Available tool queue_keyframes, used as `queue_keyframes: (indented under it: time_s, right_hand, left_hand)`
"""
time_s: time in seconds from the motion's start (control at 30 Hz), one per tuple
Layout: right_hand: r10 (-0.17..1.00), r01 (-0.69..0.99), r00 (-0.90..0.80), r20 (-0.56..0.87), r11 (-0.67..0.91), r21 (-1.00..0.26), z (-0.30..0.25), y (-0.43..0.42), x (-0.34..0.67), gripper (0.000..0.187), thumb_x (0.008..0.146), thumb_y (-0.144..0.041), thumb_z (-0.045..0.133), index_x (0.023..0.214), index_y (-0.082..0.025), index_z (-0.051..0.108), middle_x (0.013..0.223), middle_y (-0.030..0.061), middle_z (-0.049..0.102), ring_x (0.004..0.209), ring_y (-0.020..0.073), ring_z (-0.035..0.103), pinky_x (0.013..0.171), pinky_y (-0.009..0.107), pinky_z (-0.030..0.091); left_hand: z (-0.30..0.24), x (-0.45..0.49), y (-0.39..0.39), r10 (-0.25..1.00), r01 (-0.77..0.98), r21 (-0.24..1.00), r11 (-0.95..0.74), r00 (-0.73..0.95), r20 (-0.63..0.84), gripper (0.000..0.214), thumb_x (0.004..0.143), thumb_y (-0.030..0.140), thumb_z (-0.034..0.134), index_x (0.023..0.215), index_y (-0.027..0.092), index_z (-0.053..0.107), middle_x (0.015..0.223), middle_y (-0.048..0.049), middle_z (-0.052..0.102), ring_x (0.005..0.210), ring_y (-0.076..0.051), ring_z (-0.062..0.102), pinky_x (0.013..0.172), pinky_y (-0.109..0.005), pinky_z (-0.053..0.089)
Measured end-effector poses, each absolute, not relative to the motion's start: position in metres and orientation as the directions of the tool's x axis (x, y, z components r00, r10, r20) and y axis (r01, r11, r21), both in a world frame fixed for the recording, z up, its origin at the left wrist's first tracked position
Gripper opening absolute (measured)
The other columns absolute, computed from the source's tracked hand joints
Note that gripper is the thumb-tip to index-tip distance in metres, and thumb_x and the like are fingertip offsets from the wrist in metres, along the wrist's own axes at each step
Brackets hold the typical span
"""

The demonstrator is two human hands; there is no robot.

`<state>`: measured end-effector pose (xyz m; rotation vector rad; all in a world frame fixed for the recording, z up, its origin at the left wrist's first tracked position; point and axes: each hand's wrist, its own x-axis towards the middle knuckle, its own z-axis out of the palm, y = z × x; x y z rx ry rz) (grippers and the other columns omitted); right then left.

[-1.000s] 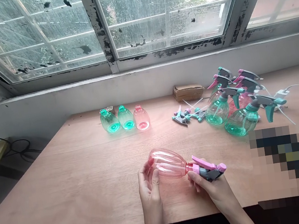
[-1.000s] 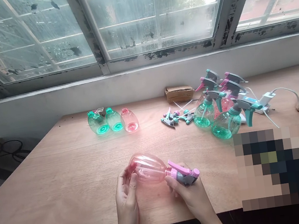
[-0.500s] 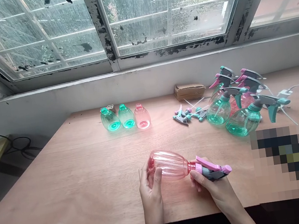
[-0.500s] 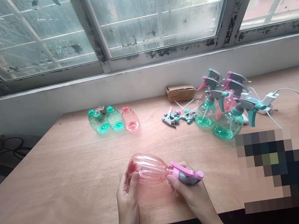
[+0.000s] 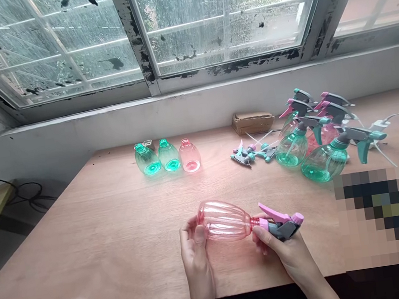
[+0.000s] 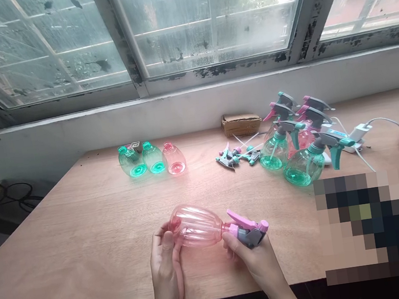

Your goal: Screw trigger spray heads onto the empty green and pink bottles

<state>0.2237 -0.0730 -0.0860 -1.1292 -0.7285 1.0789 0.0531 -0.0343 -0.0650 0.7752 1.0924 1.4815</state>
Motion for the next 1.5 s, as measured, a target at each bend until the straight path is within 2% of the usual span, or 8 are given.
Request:
queue_keyframes:
  time_s: [0.1,0.27,0.53,0.73,0.93,1.1,1.2,1.5]
  right_hand:
    - [0.945,-0.301,0.324,-0.053,0.050,-0.952,-0.085,-0.074,0.224,0.039,0.083,-0.049,0.089,0.100,-0.018,0.073,0.064,0.0022,0.072,0.051,0.0178,0.061,0.048,0.028,0.048]
    - [0.952,-0.316,0.303,-0.030,0.071,-0.946,-0.086,-0.073,0.225,0.034,0.088,-0.046,0.086,0.100,-0.018,0.070,0.062,0.0007,0.071,0.048,0.0154,0.061,0.048,0.025,0.047]
    - [0.938,-0.347,0.345,-0.038,0.090,-0.934,-0.082,-0.073,0.221,0.038,0.084,-0.047,0.088,0.102,-0.019,0.069,0.060,-0.0011,0.068,0.045,0.0143,0.059,0.045,0.025,0.046]
    - [0.948,-0.291,0.316,-0.034,0.063,-0.955,-0.083,-0.074,0.221,0.044,0.086,-0.045,0.088,0.114,-0.019,0.067,0.061,-0.0019,0.068,0.048,0.0149,0.060,0.049,0.026,0.047]
    - [0.924,-0.416,0.374,-0.084,0.085,-0.905,-0.081,-0.070,0.226,0.034,0.085,-0.044,0.089,0.096,-0.020,0.069,0.062,-0.0021,0.066,0.045,0.0124,0.057,0.045,0.023,0.042]
    - [0.916,-0.427,0.391,-0.088,0.096,-0.899,-0.084,-0.070,0.228,0.034,0.084,-0.044,0.090,0.096,-0.019,0.070,0.061,-0.0026,0.064,0.047,0.0122,0.055,0.046,0.024,0.042]
    - [0.910,-0.360,0.408,-0.070,0.090,-0.929,-0.087,-0.071,0.226,0.038,0.083,-0.046,0.090,0.101,-0.019,0.071,0.062,-0.0019,0.066,0.048,0.0139,0.055,0.049,0.027,0.043]
    - [0.905,-0.329,0.419,-0.068,0.082,-0.941,-0.080,-0.069,0.224,0.037,0.083,-0.049,0.089,0.099,-0.021,0.071,0.065,-0.0017,0.066,0.049,0.0145,0.054,0.050,0.029,0.042]
  left_hand:
    - [-0.064,0.054,-0.033,0.977,-0.344,0.939,0.023,-0.193,-0.095,0.049,0.081,0.047,0.087,0.119,0.021,0.070,0.124,-0.0092,0.076,0.128,-0.030,0.066,0.115,-0.043,0.045]
    - [-0.054,0.060,-0.036,0.984,-0.263,0.964,-0.029,-0.179,-0.019,0.045,0.087,0.046,0.080,0.125,0.023,0.073,0.136,-0.0095,0.074,0.137,-0.032,0.061,0.119,-0.043,0.043]
    - [-0.053,0.060,-0.038,0.985,-0.283,0.958,-0.051,-0.170,0.002,0.041,0.091,0.043,0.075,0.125,0.021,0.071,0.138,-0.0105,0.073,0.140,-0.033,0.059,0.120,-0.046,0.041]
    - [-0.063,0.060,-0.033,0.978,-0.288,0.957,-0.031,-0.207,-0.031,0.053,0.077,0.036,0.090,0.123,0.022,0.066,0.134,-0.0107,0.073,0.137,-0.032,0.061,0.121,-0.048,0.042]
    - [-0.074,0.060,-0.032,0.994,-0.257,0.966,-0.018,-0.105,-0.009,0.067,0.077,0.032,0.089,0.137,0.028,0.060,0.146,-0.0098,0.066,0.140,-0.033,0.058,0.123,-0.052,0.039]
    - [-0.072,0.060,-0.034,0.996,-0.260,0.965,0.012,-0.087,-0.035,0.073,0.078,0.045,0.089,0.142,0.027,0.058,0.150,-0.0130,0.063,0.143,-0.035,0.056,0.122,-0.052,0.041]
    - [-0.070,0.060,-0.034,0.989,-0.283,0.959,0.028,-0.133,-0.068,0.073,0.080,0.051,0.086,0.141,0.022,0.058,0.148,-0.0165,0.065,0.139,-0.036,0.060,0.120,-0.050,0.045]
    - [-0.064,0.058,-0.032,0.992,-0.287,0.957,-0.032,-0.123,-0.004,0.051,0.077,0.032,0.090,0.126,0.027,0.075,0.141,-0.0080,0.071,0.139,-0.033,0.060,0.122,-0.046,0.043]
